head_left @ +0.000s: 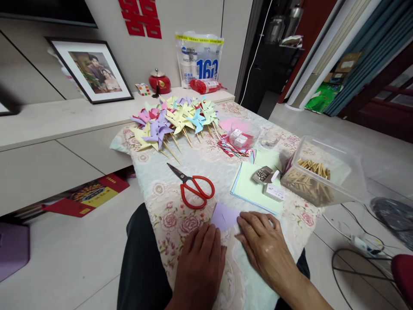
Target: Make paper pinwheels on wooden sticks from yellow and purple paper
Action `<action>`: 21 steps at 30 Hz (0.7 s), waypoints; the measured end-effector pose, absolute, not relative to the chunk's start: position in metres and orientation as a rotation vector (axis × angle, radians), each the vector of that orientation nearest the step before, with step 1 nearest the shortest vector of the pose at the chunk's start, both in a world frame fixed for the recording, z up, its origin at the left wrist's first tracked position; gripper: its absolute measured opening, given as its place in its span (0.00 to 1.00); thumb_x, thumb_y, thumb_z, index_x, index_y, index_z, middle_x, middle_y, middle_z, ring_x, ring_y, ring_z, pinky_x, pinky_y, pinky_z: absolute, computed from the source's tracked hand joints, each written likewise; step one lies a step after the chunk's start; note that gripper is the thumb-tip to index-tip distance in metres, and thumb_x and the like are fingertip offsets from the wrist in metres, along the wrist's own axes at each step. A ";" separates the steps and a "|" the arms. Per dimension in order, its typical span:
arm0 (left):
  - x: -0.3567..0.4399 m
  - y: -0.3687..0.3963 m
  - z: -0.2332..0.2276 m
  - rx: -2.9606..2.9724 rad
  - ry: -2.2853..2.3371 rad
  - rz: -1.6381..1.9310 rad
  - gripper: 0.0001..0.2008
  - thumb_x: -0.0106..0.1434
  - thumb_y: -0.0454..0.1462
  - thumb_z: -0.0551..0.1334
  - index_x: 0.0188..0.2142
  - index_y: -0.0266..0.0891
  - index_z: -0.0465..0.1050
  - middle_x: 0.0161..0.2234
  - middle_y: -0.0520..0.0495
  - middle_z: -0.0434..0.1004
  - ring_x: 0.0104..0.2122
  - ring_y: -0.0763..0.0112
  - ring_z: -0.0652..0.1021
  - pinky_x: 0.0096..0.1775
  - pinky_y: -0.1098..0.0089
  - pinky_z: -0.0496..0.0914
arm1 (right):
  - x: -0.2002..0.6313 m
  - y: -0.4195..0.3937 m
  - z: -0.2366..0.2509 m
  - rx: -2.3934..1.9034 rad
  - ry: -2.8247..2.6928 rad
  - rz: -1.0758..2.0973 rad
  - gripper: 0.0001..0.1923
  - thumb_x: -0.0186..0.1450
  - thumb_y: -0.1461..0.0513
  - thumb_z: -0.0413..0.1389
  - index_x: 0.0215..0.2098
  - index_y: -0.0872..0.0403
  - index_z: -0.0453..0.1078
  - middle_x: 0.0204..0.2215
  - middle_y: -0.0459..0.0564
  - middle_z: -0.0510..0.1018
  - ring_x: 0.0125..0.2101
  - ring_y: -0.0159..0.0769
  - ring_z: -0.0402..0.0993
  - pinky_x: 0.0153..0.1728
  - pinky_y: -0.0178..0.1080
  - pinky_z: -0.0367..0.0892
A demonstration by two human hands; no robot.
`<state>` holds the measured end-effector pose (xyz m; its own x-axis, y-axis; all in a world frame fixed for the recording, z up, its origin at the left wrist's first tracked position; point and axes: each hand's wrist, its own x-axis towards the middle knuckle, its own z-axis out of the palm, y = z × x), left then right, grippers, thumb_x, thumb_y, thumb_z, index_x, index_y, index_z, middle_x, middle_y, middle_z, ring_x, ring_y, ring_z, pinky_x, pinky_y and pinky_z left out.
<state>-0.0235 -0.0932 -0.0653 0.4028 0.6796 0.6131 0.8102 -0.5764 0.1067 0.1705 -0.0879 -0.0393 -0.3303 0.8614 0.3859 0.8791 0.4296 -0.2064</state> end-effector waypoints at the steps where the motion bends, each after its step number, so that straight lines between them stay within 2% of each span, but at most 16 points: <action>1: -0.023 -0.090 -0.065 -2.441 -1.315 -0.910 0.10 0.67 0.33 0.61 0.45 0.30 0.77 0.43 0.39 0.83 0.44 0.54 0.80 0.48 0.55 0.69 | 0.171 -0.087 -0.039 -1.470 -2.247 -0.042 0.12 0.73 0.62 0.52 0.51 0.56 0.73 0.48 0.55 0.80 0.47 0.46 0.70 0.50 0.50 0.58; 6: -0.021 -0.078 -0.055 -2.440 -1.249 -0.778 0.11 0.66 0.30 0.59 0.46 0.30 0.76 0.42 0.39 0.83 0.44 0.52 0.80 0.47 0.53 0.71 | 0.172 -0.081 -0.037 -1.437 -2.229 0.004 0.09 0.72 0.65 0.53 0.48 0.56 0.73 0.44 0.55 0.80 0.45 0.45 0.71 0.47 0.49 0.60; 12: -0.018 -0.075 -0.046 -2.471 -1.159 -0.606 0.18 0.62 0.21 0.52 0.45 0.27 0.76 0.42 0.37 0.83 0.41 0.55 0.82 0.42 0.58 0.76 | 0.170 -0.078 -0.036 -1.444 -2.197 0.018 0.09 0.71 0.65 0.53 0.47 0.56 0.73 0.42 0.56 0.78 0.44 0.45 0.72 0.45 0.49 0.62; 18: -0.016 -0.073 -0.049 -2.431 -1.125 -0.664 0.17 0.65 0.22 0.51 0.45 0.25 0.75 0.41 0.35 0.83 0.40 0.54 0.83 0.40 0.58 0.76 | 0.166 -0.072 -0.036 -1.353 -2.268 0.044 0.15 0.71 0.65 0.54 0.56 0.58 0.69 0.49 0.59 0.76 0.50 0.47 0.69 0.50 0.51 0.63; 21: -0.018 -0.071 -0.050 -2.433 -1.116 -0.723 0.16 0.65 0.23 0.50 0.44 0.25 0.75 0.40 0.36 0.83 0.39 0.55 0.83 0.40 0.59 0.76 | 0.164 -0.070 -0.037 -1.326 -2.280 0.034 0.16 0.71 0.65 0.54 0.57 0.58 0.68 0.48 0.59 0.77 0.50 0.47 0.70 0.51 0.51 0.64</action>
<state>-0.0178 -0.0712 -0.0498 0.5556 0.5885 0.5873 0.7767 -0.6195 -0.1140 0.1644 -0.0696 -0.0371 -0.4017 0.8213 0.4051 0.8089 0.5256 -0.2634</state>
